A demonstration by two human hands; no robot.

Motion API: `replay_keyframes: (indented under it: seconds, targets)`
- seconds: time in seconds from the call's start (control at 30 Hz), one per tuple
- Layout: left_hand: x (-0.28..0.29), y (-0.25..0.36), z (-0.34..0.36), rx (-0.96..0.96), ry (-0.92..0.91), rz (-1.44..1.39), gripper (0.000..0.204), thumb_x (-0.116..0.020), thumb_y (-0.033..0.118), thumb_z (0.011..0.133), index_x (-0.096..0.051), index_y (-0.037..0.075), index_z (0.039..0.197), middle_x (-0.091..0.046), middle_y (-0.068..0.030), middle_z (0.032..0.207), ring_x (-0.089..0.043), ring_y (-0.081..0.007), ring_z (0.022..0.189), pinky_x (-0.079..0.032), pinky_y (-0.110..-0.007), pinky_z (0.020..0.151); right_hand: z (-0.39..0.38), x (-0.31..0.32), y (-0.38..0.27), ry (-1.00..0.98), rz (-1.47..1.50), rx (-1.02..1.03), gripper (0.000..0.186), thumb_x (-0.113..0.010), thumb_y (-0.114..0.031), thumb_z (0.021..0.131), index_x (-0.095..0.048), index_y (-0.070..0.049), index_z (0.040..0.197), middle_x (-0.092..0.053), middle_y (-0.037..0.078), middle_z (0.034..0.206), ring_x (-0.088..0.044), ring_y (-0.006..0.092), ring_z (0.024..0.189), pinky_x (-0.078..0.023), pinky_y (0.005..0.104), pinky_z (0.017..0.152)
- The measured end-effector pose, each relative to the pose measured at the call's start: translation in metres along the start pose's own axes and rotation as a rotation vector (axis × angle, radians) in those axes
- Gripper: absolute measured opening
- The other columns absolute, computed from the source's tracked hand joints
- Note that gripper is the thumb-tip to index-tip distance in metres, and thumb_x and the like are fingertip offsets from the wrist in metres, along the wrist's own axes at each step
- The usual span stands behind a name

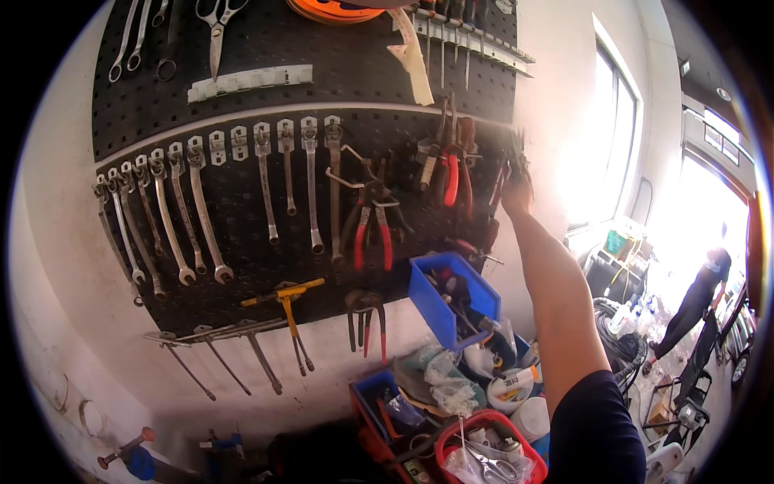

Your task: The person works on the engine of a car using a wrench and pliers. They retrieve a wire from a storage shelf, strip and twist the wire end, and then secure it to a component within the engine bay.

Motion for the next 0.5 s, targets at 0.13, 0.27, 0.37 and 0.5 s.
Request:
replay_keyframes:
  seconds: [0.13,0.27,0.37,0.5]
  targets:
    - [0.005,-0.010,-0.004,0.011,0.045,0.014,0.031,-0.039,0.024,0.097,-0.059,0.008,0.079,-0.050,-0.0029,0.059,-0.044,-0.0112,0.044,-0.036,-0.026,0.040,0.001,0.017,-0.055,0.012,0.112,0.207,0.038,-0.061,-0.013,0.079,-0.049,-0.004,0.114,-0.056,0.021,0.112,-0.055,0.0401,0.103,-0.044,0.0483,0.084]
    - [0.015,-0.025,-0.013,0.034,0.070,0.040,0.030,-0.039,0.023,0.097,-0.059,0.008,0.079,-0.050,-0.0028,0.059,-0.044,-0.0112,0.045,-0.036,-0.026,0.041,-0.011,0.041,-0.121,0.095,0.137,0.306,0.029,-0.059,-0.022,0.084,-0.049,-0.002,0.103,-0.060,0.025,0.099,-0.055,0.0456,0.098,-0.043,0.0509,0.082]
    - [0.046,-0.060,-0.026,0.036,0.085,0.072,0.030,-0.040,0.023,0.097,-0.059,0.008,0.080,-0.050,-0.0027,0.059,-0.045,-0.0111,0.046,-0.036,-0.026,0.041,-0.047,0.103,-0.133,0.096,0.355,0.217,0.031,-0.059,-0.031,0.088,-0.054,-0.001,0.091,-0.063,0.021,0.077,-0.061,0.0406,0.076,-0.045,0.0459,0.068]
    - [0.047,-0.051,-0.038,-0.057,0.118,0.138,0.027,-0.042,0.020,0.096,-0.061,0.006,0.084,-0.054,-0.0020,0.065,-0.048,-0.0107,0.055,-0.038,-0.027,0.049,-0.150,0.209,-0.072,-0.267,0.261,-0.175,0.029,-0.060,-0.031,0.089,-0.058,-0.003,0.082,-0.053,0.008,0.053,-0.055,0.0249,0.055,-0.042,0.0366,0.055]
Point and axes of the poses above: each hand's wrist, its own z-axis towards the middle knuckle, its own x-axis out of the back of the hand, y = z × x, the point moved 5 cm from there along z, towards the middle knuckle
